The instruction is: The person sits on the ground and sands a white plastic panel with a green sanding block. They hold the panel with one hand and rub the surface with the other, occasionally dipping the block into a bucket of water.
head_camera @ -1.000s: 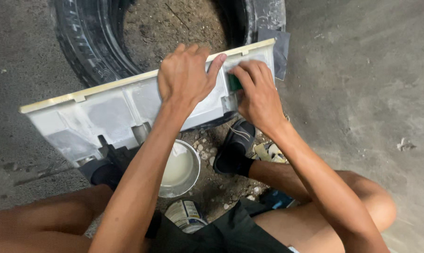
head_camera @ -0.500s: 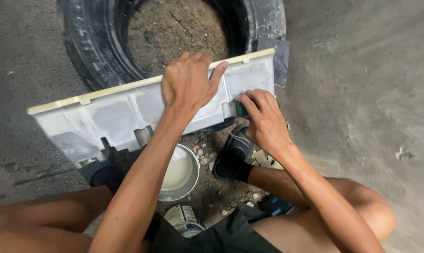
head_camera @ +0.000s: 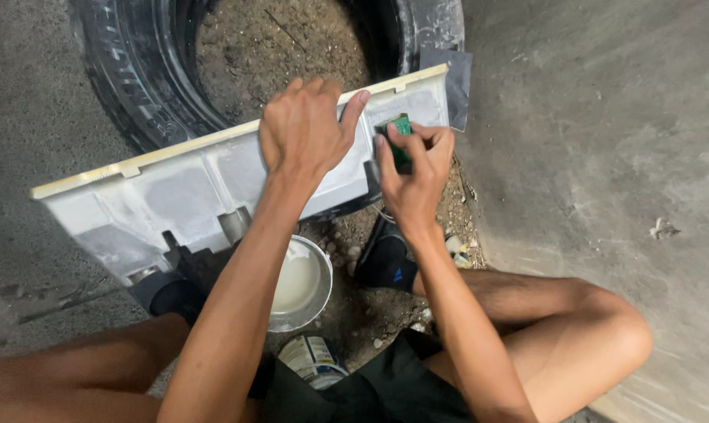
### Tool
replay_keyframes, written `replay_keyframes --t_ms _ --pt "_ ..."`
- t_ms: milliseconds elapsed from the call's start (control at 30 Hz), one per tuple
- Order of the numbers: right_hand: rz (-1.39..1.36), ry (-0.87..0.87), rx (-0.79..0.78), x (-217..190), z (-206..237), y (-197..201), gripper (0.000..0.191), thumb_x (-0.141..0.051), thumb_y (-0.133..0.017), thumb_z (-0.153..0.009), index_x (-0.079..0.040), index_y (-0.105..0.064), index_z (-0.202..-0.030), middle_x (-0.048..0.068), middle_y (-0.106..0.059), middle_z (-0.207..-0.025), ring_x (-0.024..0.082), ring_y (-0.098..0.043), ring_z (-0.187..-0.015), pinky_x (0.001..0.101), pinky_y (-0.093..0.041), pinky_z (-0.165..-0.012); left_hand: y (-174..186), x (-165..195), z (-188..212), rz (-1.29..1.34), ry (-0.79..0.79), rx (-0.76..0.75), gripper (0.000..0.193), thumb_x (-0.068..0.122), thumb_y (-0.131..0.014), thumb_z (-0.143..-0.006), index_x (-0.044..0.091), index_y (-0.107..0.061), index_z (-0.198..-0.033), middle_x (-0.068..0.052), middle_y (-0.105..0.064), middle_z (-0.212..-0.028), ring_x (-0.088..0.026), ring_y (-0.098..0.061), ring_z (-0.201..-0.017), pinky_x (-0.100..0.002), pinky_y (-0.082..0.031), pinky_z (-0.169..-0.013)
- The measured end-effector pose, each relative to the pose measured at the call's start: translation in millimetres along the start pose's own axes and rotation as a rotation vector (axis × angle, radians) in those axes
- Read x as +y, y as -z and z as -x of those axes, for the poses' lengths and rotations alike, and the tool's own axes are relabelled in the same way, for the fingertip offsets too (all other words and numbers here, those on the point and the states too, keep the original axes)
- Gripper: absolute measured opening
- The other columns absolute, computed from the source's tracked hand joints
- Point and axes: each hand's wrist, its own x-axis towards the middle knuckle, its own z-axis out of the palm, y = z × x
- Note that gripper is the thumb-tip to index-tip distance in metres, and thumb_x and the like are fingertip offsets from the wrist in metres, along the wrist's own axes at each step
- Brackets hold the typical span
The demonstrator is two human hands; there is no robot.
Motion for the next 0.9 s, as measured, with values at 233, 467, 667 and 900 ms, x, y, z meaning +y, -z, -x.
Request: replay_keyframes --t_ms 233,467,667,900 --pt "0.105 0.082 0.040 -7 7 -14 0.020 -0.008 -0.084 -0.090 -0.005 -0.074 -0.107 0.018 -0.061 -0.105 0.031 -0.055 -0.101 0.0420 -0.044 -0.088 7 -9 -5 -0.057 -0.012 0.031 0.052 0.054 -0.058 -0.100 0.008 -0.076 -0.083 -0.011 -0.074 -0.082 -0.029 -0.071 -0.080 -0.043 -0.056 -0.069" --pt "0.162 0.081 0.023 -21 9 -25 0.020 -0.008 -0.084 -0.088 -0.008 -0.073 -0.105 0.018 -0.059 -0.104 0.031 -0.054 -0.104 0.0434 -0.041 -0.089 19 -18 -9 -0.013 0.037 -0.069 0.052 0.053 -0.059 -0.098 0.007 -0.076 -0.082 -0.014 -0.074 -0.079 -0.030 -0.071 -0.078 -0.044 -0.055 -0.066" --pt "0.132 0.042 0.046 -34 3 -35 0.026 -0.005 -0.083 -0.091 -0.006 -0.071 -0.114 0.019 -0.060 -0.107 0.032 -0.052 -0.104 0.0434 -0.042 -0.090 27 -31 -8 0.040 0.041 -0.050 0.050 0.051 -0.061 -0.099 0.006 -0.076 -0.083 -0.014 -0.075 -0.083 -0.032 -0.071 -0.080 -0.045 -0.055 -0.068" --pt "0.120 0.050 0.080 -45 -2 -43 0.024 -0.002 -0.082 -0.091 -0.005 -0.070 -0.111 0.021 -0.059 -0.111 0.034 -0.054 -0.105 0.0433 -0.045 -0.091 31 -43 -15 0.025 0.057 -0.078 0.051 0.053 -0.061 -0.098 0.007 -0.076 -0.085 -0.016 -0.073 -0.080 -0.034 -0.071 -0.078 -0.047 -0.055 -0.067"
